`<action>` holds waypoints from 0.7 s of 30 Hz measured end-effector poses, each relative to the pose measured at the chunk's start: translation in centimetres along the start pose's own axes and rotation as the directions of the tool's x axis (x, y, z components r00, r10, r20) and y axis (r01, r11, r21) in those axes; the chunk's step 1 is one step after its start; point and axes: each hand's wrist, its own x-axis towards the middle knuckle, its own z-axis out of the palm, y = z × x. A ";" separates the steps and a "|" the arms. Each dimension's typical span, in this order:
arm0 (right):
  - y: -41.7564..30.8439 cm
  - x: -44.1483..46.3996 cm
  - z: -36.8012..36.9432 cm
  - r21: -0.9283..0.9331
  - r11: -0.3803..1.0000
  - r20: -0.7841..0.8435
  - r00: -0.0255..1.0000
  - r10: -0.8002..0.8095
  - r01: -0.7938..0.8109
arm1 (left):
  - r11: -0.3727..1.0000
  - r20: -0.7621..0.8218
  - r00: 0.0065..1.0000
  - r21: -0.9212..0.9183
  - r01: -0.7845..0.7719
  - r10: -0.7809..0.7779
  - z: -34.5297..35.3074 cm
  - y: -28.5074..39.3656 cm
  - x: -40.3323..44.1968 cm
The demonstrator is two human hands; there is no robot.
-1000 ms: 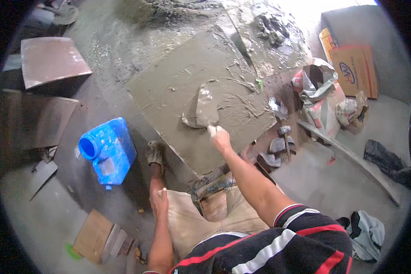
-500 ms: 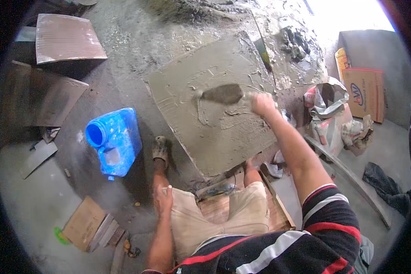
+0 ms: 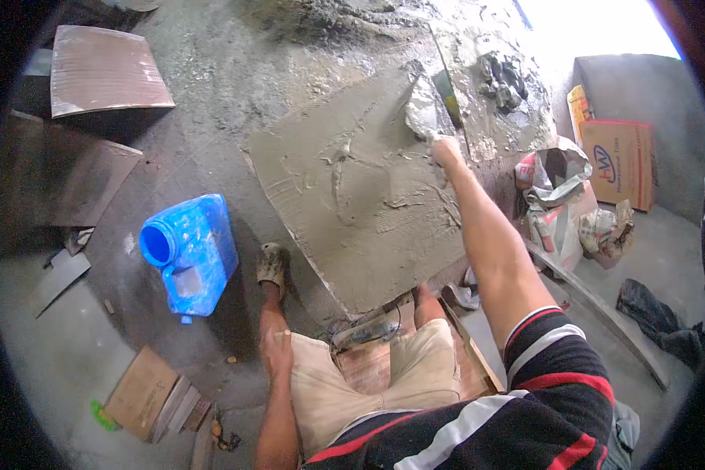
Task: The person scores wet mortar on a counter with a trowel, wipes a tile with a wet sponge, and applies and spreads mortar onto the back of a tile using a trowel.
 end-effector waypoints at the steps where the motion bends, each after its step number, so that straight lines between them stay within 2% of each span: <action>1: 0.8 0.7 1.4 -0.123 0.984 0.038 0.991 -0.125 0.129 | 1.000 0.002 1.000 -0.001 -0.002 0.002 -0.1 0.0 0.1; 4: 0.9 0.2 3.1 -0.420 0.765 0.245 0.873 -0.422 0.488 | 1.000 0.012 1.000 -0.008 -0.022 0.022 -0.6 0.5 0.3; 6: -0.7 -3.4 2.6 -0.539 0.719 0.073 0.874 -0.480 0.439 | 1.000 0.033 0.999 -0.008 0.004 -0.004 -0.9 0.6 0.2; 7: -2.2 -4.4 1.3 -0.539 0.718 0.072 0.873 -0.482 0.441 | 1.000 0.031 1.000 -0.010 0.003 -0.003 -0.8 0.4 0.2; 9: -4.3 -5.8 -0.6 -0.552 0.788 -0.058 0.930 -0.364 0.274 | 1.000 -0.003 1.000 -0.016 -0.010 0.010 -0.2 -0.1 0.2; 10: -4.5 -4.1 -1.4 -0.602 0.776 -0.053 0.960 -0.275 0.189 | 1.000 -0.004 1.000 -0.016 -0.007 0.007 -0.3 0.2 0.3; 13: -2.4 -0.7 -1.9 -0.580 0.793 -0.170 0.923 -0.345 0.189 | 0.998 0.075 0.997 -0.055 0.011 -0.007 -1.4 0.7 -0.2; 14: 0.2 1.8 -1.1 -0.579 0.790 -0.156 0.924 -0.349 0.201 | 0.998 0.083 0.995 -0.021 0.062 -0.060 -1.6 1.4 -0.5; 15: 2.1 3.3 0.1 -0.608 0.739 -0.034 0.921 -0.389 0.290 | 0.994 0.090 0.989 0.011 0.113 -0.114 -1.7 1.6 -0.7; 16: 4.4 3.8 2.1 -0.693 0.618 0.053 0.882 -0.468 0.370 | 0.992 0.086 0.988 0.009 0.129 -0.129 -1.9 1.3 -1.0; 18: 5.7 1.6 5.5 -0.808 0.322 0.226 0.764 -0.604 0.493 | 0.999 0.023 0.999 -0.021 0.048 -0.048 -1.3 1.1 -0.7; 19: 2.4 -4.3 6.6 -0.598 0.699 0.190 0.917 -0.351 0.392 | 0.998 0.019 0.998 -0.028 0.056 -0.055 -1.3 1.0 -0.8; 21: 3.5 -10.1 12.3 -0.281 0.797 0.109 0.843 -0.527 0.534 | 0.999 0.008 0.999 -0.016 0.040 -0.040 -1.3 1.1 -0.6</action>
